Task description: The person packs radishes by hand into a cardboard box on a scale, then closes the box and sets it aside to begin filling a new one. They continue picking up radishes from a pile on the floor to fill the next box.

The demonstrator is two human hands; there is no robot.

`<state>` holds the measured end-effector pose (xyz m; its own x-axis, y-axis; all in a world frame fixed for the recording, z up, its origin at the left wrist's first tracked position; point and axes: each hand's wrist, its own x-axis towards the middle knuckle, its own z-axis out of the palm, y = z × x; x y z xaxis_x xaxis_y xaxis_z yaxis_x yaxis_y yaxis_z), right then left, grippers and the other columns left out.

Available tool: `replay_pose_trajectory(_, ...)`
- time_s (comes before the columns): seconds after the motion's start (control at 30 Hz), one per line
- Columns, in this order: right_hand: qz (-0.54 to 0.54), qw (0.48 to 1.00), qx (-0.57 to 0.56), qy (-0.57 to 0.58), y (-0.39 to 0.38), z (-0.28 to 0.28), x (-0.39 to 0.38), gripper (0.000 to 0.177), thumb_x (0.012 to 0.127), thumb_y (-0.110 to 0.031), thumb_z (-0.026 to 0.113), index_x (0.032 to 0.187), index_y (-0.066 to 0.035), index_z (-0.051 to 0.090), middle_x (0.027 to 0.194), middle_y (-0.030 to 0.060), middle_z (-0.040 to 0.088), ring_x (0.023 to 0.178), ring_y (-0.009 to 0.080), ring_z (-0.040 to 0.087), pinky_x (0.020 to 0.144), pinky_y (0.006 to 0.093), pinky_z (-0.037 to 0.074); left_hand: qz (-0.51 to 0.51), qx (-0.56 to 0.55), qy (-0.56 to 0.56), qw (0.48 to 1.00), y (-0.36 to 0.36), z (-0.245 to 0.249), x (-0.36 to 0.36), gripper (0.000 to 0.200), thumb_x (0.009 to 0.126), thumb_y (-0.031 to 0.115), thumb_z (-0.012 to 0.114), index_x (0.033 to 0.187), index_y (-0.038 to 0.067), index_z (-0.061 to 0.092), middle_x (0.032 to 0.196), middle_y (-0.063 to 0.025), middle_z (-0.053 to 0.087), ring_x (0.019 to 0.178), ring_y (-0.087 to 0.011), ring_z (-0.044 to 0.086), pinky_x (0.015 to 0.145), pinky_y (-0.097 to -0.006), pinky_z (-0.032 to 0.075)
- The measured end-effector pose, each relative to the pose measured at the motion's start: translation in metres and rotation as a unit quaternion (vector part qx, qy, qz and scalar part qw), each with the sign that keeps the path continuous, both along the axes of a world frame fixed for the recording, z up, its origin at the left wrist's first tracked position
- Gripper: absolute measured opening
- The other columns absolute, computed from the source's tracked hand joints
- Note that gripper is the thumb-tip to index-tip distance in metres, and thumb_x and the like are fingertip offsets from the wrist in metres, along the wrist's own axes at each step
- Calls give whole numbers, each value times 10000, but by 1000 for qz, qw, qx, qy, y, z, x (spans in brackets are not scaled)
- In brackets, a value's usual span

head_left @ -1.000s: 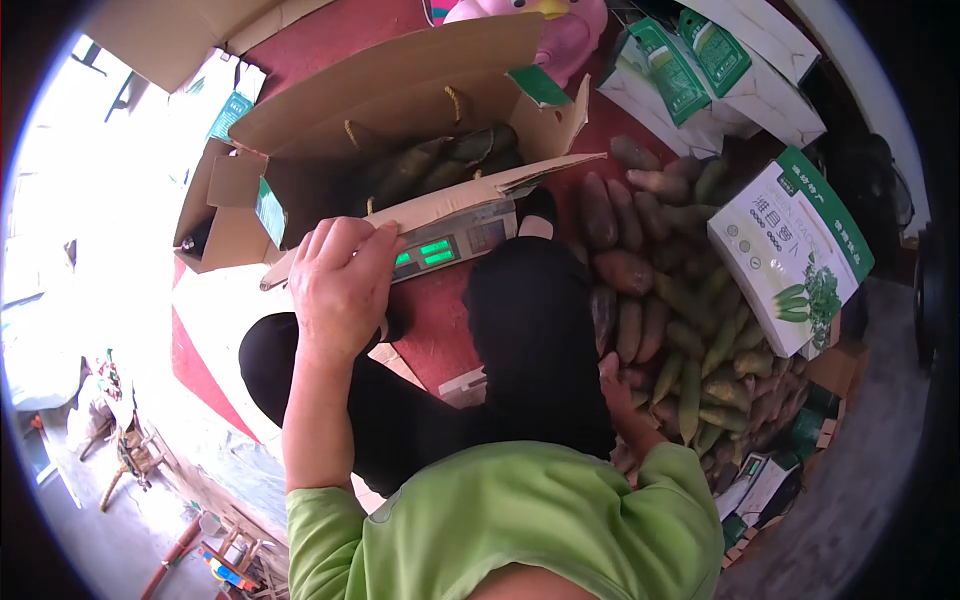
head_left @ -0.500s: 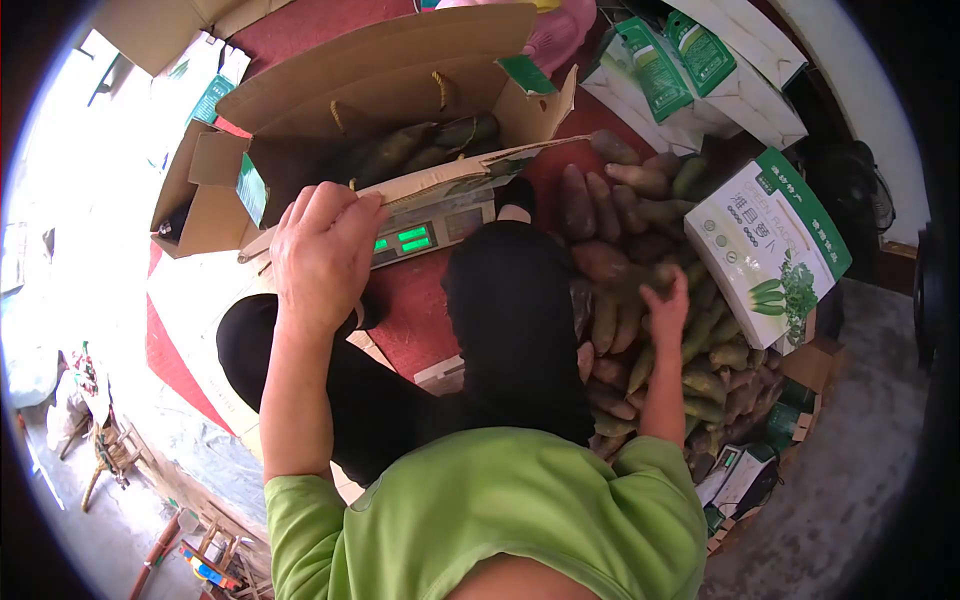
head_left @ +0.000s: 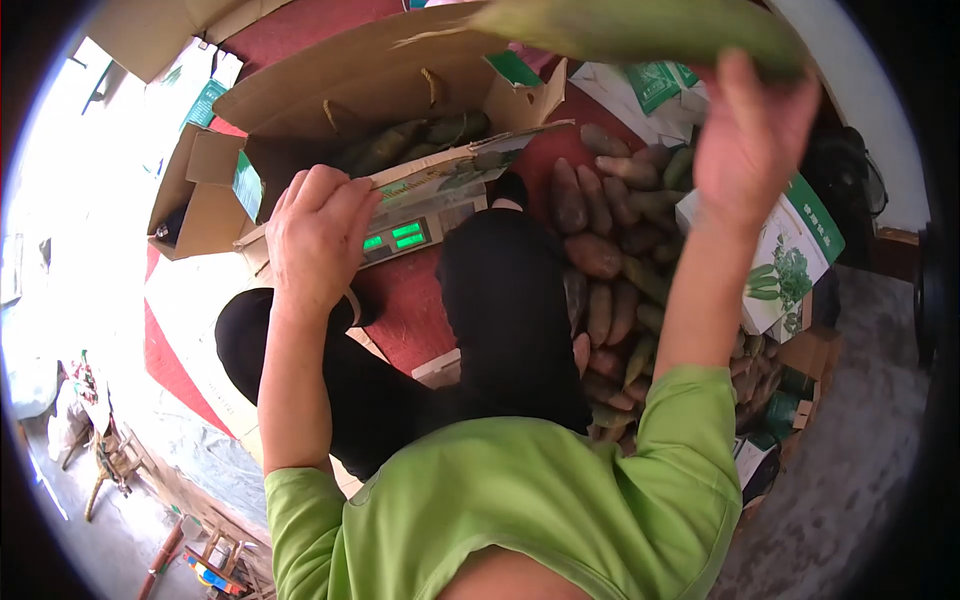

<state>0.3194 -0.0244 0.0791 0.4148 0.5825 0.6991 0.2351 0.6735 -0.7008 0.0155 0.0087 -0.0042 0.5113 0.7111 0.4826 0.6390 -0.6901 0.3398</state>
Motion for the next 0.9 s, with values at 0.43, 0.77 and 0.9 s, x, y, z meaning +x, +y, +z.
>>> replay_pose_trajectory(0.43,-102,927,-362,16,-44,-105,28,241,869,-88,600,1089,-1,553,1033,76,598,953,182,578,851,371,479,18,-18,-17,1000,-1,-1,-1,148,742,41,699,888,56,677,823,-61,564,748,-220,573,669,-326,471)
replay_pose_trajectory(0.77,-157,699,-685,-133,-267,-337,35,227,751,-169,655,930,-30,644,879,174,643,839,302,631,745,369,488,38,31,26,998,6,-8,-8,194,814,93,667,1006,102,692,923,-56,611,830,-182,612,714,-307,493)
replay_pose_trajectory(0.9,-152,674,-711,-130,-327,-370,31,212,746,-181,652,906,-42,658,875,188,639,859,336,621,747,388,490,59,40,27,997,12,-15,-15,206,832,120,659,1035,131,692,945,-34,616,852,-170,613,731,-305,500)
